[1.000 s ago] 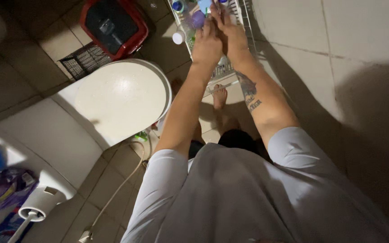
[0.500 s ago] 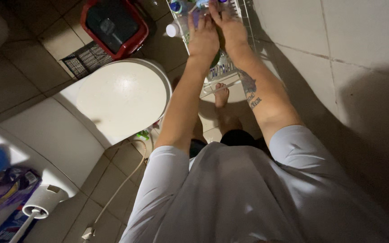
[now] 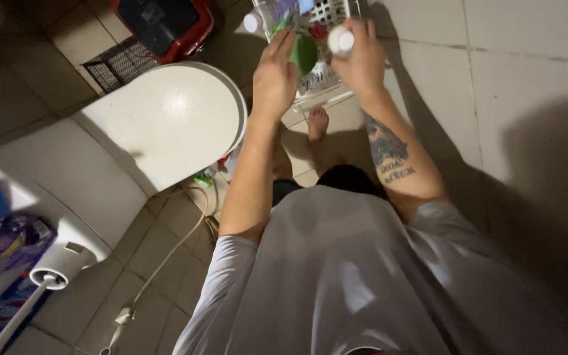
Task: The person moves a plastic stool, fills a container with water, and organizes various cleaning supplies, bottles, and tools within a wire basket on a bathroom floor.
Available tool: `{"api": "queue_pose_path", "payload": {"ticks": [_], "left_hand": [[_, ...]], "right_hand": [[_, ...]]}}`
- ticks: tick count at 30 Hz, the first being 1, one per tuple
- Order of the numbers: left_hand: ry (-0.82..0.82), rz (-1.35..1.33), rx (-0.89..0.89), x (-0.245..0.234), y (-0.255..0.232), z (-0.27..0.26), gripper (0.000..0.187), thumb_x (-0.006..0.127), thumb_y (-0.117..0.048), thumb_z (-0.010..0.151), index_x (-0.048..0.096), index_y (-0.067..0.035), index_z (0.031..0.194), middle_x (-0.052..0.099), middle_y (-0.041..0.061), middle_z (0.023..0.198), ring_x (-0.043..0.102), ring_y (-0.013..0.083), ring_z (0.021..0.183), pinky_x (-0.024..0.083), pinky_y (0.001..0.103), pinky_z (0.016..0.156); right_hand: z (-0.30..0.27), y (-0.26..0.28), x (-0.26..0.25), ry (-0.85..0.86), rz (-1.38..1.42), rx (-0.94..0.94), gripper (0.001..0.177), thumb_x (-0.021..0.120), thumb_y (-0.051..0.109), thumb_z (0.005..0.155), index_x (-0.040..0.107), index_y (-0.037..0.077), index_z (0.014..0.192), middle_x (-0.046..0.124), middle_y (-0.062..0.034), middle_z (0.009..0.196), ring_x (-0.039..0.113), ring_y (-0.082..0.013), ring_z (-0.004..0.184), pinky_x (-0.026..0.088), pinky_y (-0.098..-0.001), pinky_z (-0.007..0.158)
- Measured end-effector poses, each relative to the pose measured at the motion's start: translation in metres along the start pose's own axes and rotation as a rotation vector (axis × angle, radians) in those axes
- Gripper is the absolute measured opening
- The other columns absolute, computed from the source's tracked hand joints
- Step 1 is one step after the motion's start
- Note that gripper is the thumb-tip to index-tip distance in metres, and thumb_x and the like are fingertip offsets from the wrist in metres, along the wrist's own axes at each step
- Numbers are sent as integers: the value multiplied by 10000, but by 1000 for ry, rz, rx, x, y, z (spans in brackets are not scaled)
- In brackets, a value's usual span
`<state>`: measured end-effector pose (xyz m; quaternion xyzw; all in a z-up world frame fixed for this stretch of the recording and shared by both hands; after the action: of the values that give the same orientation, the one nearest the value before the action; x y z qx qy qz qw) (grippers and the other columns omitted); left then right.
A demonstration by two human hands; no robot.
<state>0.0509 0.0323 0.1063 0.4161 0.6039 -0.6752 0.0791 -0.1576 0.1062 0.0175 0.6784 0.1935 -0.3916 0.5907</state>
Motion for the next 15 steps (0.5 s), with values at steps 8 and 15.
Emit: {"api": "queue_pose_path", "payload": {"ticks": [8, 15], "left_hand": [[10, -142, -125, 18, 39, -49, 463, 543, 8, 889, 641, -31, 1340, 597, 168, 1451, 586, 363, 1325, 475, 414, 1125], [-24, -482, -106, 47, 91, -84, 438, 536, 54, 908, 666, 52, 1326, 682, 214, 1364, 635, 335, 1302, 451, 394, 1124]], "right_hand": [[-56, 50, 10, 165, -145, -33, 503, 862, 69, 725, 641, 141, 1171, 687, -131, 1200, 643, -364, 1163, 391, -537, 1036], [-58, 28, 32, 222, -123, -30, 635, 835, 184, 809, 578, 46, 1373, 672, -219, 1250, 616, -424, 1147, 341, -582, 1081]]}}
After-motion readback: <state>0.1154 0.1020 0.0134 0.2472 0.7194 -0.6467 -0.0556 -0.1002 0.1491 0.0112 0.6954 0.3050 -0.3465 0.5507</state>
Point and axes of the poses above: each hand's wrist, its own z-axis towards the middle knuckle, its own x-axis out of the palm, y = z × x, the point moved 2 cm from there along z, towards the middle knuckle
